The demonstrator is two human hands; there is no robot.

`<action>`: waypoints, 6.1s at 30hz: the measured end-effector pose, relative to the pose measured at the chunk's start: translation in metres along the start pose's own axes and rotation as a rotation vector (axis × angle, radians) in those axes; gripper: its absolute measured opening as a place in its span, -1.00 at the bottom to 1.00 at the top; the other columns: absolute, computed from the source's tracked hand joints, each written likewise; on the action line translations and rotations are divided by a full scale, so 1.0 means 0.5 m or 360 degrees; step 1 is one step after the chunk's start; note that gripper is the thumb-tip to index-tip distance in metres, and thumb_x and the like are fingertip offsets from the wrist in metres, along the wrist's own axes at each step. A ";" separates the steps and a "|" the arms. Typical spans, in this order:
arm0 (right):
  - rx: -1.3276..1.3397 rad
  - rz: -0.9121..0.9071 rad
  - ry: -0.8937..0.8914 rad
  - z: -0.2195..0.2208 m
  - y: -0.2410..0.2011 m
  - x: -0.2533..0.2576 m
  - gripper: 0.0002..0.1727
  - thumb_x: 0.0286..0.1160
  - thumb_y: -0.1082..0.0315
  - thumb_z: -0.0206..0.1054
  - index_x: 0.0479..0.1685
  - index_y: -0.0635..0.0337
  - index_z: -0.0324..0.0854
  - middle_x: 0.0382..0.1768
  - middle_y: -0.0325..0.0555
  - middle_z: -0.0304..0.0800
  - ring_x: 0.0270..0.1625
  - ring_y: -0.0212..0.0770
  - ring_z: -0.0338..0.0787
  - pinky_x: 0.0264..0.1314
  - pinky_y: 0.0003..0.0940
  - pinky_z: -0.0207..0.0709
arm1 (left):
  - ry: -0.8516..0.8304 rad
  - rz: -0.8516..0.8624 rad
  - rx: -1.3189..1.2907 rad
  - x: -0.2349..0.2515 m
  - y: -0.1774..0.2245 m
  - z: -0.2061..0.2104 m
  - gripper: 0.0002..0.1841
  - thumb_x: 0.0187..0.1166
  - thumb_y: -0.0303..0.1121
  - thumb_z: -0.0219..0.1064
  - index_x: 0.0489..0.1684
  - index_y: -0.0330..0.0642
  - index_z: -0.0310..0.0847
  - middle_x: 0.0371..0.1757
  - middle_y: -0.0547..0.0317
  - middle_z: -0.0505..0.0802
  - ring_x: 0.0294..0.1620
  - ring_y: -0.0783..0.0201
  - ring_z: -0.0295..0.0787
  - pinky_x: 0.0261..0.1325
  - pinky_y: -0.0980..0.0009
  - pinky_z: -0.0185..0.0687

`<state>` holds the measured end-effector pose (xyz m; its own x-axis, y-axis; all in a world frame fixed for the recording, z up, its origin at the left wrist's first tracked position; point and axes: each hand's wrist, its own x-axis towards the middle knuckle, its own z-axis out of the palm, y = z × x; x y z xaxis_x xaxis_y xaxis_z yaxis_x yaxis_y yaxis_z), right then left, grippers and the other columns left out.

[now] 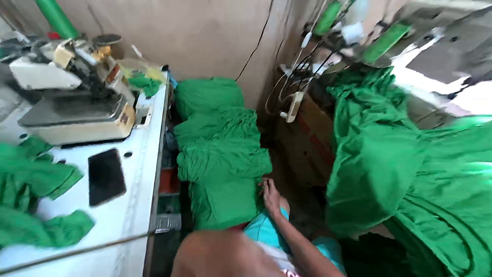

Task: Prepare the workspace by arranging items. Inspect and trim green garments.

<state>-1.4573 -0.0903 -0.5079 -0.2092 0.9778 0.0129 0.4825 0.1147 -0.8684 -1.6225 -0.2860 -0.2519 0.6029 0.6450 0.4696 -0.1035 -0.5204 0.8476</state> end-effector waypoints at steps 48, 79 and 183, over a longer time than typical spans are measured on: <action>-0.0710 -0.0116 -0.0484 0.003 -0.118 0.027 -0.47 0.76 0.20 0.22 0.57 0.34 0.36 0.27 0.35 0.71 0.25 0.34 0.77 0.30 0.33 0.57 | 0.2067 -0.1862 0.0649 -0.352 -0.346 0.094 -0.64 0.77 -0.35 0.17 0.35 -0.45 0.54 0.28 -0.30 0.74 0.25 -0.03 0.74 0.32 0.12 0.65; -0.0322 -0.0601 -0.1396 0.121 -0.140 -0.096 -0.76 0.54 0.30 0.38 -0.08 0.33 0.76 -0.02 0.11 0.80 0.01 -0.02 0.81 0.16 0.00 0.67 | 0.3280 -0.0884 -0.0991 -0.205 -0.387 0.097 -0.67 0.76 -0.40 0.21 0.32 -0.49 0.44 0.10 -0.08 0.74 -0.04 0.21 0.77 0.11 0.21 0.75; -0.0492 -0.1686 -0.1028 0.184 -0.099 -0.157 -0.76 0.60 0.23 0.33 -0.15 0.17 0.86 -0.24 0.02 0.88 -0.14 0.02 0.89 -0.05 -0.12 0.76 | 0.2755 -0.1453 -0.0909 -0.305 -0.346 0.163 -0.91 0.67 -0.51 0.26 -0.12 -0.37 0.65 -0.41 0.21 0.77 -0.47 0.44 0.70 -0.38 0.53 0.65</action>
<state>-1.5428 -0.1888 -0.5114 -0.9426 0.1312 0.3070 -0.0142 0.9029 -0.4296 -1.6319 -0.3400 -0.4903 -0.5817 0.4923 -0.6476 -0.6632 0.1740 0.7279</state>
